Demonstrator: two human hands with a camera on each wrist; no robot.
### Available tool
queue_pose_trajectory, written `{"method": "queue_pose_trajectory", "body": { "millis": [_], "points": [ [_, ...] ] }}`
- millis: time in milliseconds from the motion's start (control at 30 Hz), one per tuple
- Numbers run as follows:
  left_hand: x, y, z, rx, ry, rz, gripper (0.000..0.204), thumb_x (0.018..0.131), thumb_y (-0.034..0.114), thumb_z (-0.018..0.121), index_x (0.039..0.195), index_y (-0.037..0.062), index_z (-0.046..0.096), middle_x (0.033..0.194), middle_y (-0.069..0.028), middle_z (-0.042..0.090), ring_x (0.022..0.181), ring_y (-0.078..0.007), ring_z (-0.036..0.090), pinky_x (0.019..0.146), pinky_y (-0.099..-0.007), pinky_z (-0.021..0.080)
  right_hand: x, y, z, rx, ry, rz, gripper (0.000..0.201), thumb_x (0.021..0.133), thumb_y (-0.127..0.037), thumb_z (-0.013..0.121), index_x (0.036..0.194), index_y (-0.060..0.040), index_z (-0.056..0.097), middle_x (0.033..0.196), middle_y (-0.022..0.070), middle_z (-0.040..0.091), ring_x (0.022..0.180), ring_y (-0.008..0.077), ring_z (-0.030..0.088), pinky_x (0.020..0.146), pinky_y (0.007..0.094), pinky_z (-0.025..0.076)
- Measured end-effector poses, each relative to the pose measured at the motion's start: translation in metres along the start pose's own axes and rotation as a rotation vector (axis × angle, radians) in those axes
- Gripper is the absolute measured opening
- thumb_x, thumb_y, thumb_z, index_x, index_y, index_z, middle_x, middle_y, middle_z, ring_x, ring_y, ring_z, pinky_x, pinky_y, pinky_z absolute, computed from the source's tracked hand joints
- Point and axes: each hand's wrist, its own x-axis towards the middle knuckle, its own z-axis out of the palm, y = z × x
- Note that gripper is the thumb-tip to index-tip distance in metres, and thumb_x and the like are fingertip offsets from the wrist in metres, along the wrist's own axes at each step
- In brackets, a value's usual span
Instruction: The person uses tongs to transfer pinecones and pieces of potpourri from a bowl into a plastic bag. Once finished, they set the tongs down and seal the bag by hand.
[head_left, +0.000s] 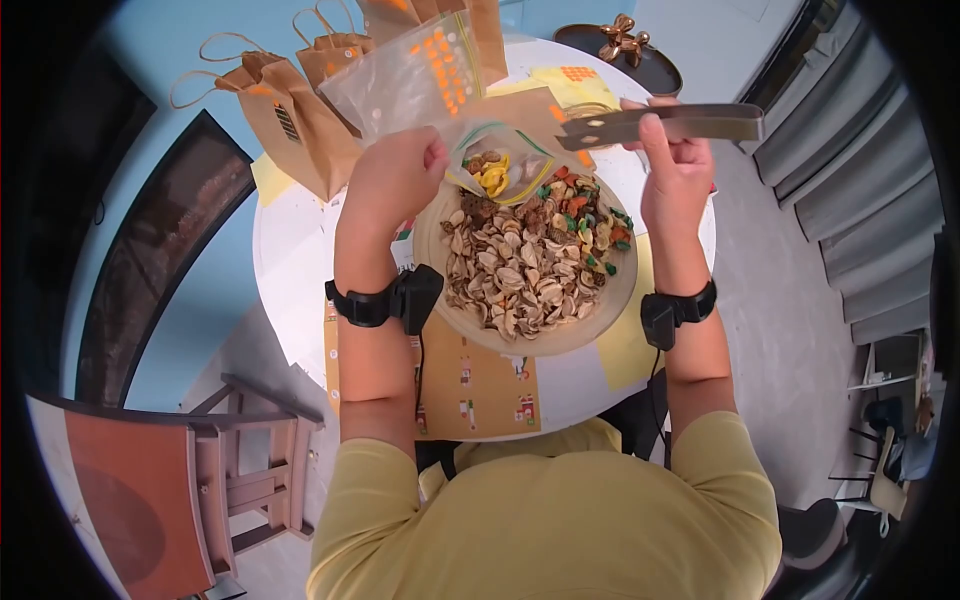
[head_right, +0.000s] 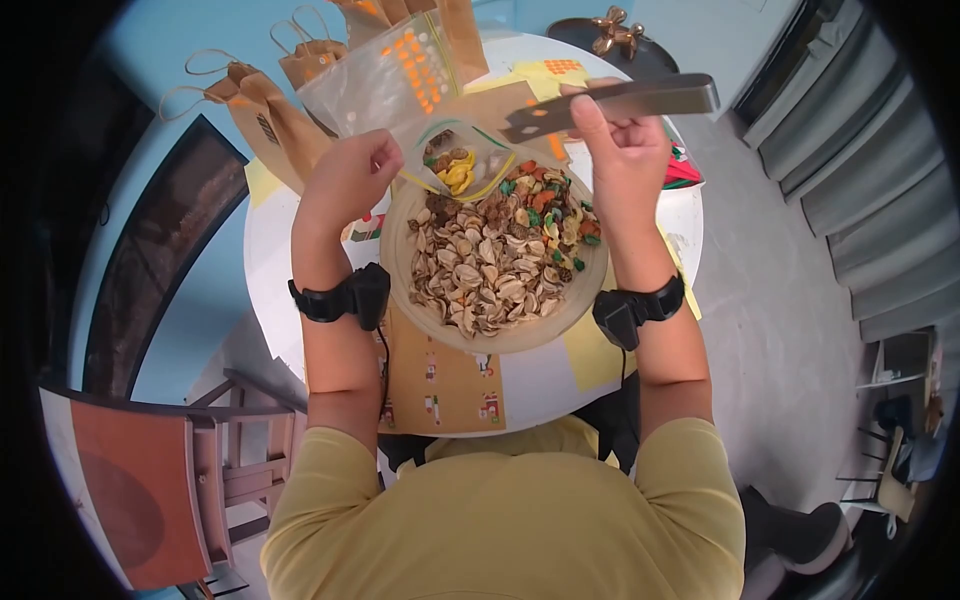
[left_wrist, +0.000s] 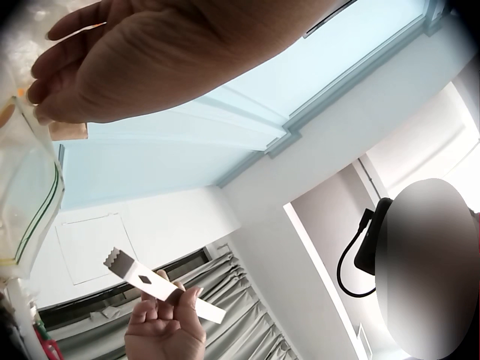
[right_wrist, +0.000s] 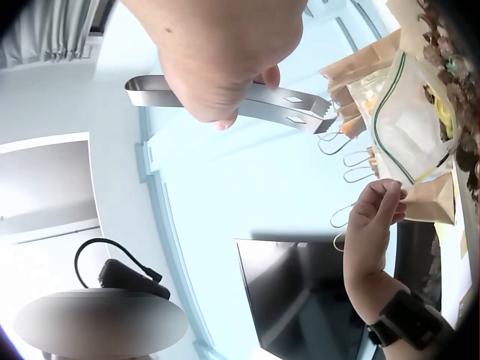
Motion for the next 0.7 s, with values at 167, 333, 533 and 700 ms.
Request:
{"method": "queue_pose_trajectory", "body": {
  "millis": [167, 333, 533, 700],
  "points": [
    [0.000, 0.004, -0.003, -0.013, -0.045, -0.052, 0.008, 0.079, 0.011, 0.060, 0.083, 0.0034, 0.059, 0.072, -0.0076, 0.063, 0.064, -0.0202, 0.060, 0.060, -0.0313, 0.047, -0.029, 0.006, -0.042, -0.090, -0.035, 0.094, 0.026, 0.083, -0.007, 0.065, 0.104, 0.0013, 0.054, 0.096, 0.0128, 0.066, 0.081, 0.0110, 0.061, 0.072, 0.0240, 0.049],
    [-0.001, 0.004, -0.002, 0.000, -0.044, -0.049, 0.009, 0.080, 0.012, 0.061, 0.084, 0.0037, 0.060, 0.073, -0.0074, 0.063, 0.065, -0.0199, 0.060, 0.060, -0.0313, 0.047, -0.060, 0.009, -0.064, -0.144, -0.040, 0.271, 0.027, 0.081, -0.008, 0.068, 0.103, 0.0020, 0.055, 0.095, 0.0098, 0.064, 0.090, 0.0155, 0.062, 0.082, 0.0280, 0.048],
    [-0.001, 0.003, -0.001, 0.007, -0.027, -0.024, 0.009, 0.080, 0.012, 0.061, 0.084, 0.0040, 0.060, 0.074, -0.0070, 0.063, 0.066, -0.0194, 0.060, 0.061, -0.0312, 0.047, -0.081, 0.012, -0.075, -0.176, -0.055, 0.289, 0.026, 0.081, -0.012, 0.069, 0.100, 0.0010, 0.057, 0.097, 0.0081, 0.063, 0.084, 0.0113, 0.058, 0.081, 0.0272, 0.045],
    [0.000, 0.004, 0.000, -0.031, -0.016, -0.024, 0.009, 0.078, 0.014, 0.060, 0.079, 0.0057, 0.060, 0.072, -0.0121, 0.063, 0.068, -0.0305, 0.060, 0.061, -0.0379, 0.047, -0.095, 0.019, -0.081, -0.192, -0.038, 0.313, 0.025, 0.081, -0.010, 0.069, 0.100, -0.0002, 0.057, 0.093, 0.0066, 0.065, 0.086, 0.0118, 0.059, 0.082, 0.0278, 0.045]
  ]
}}
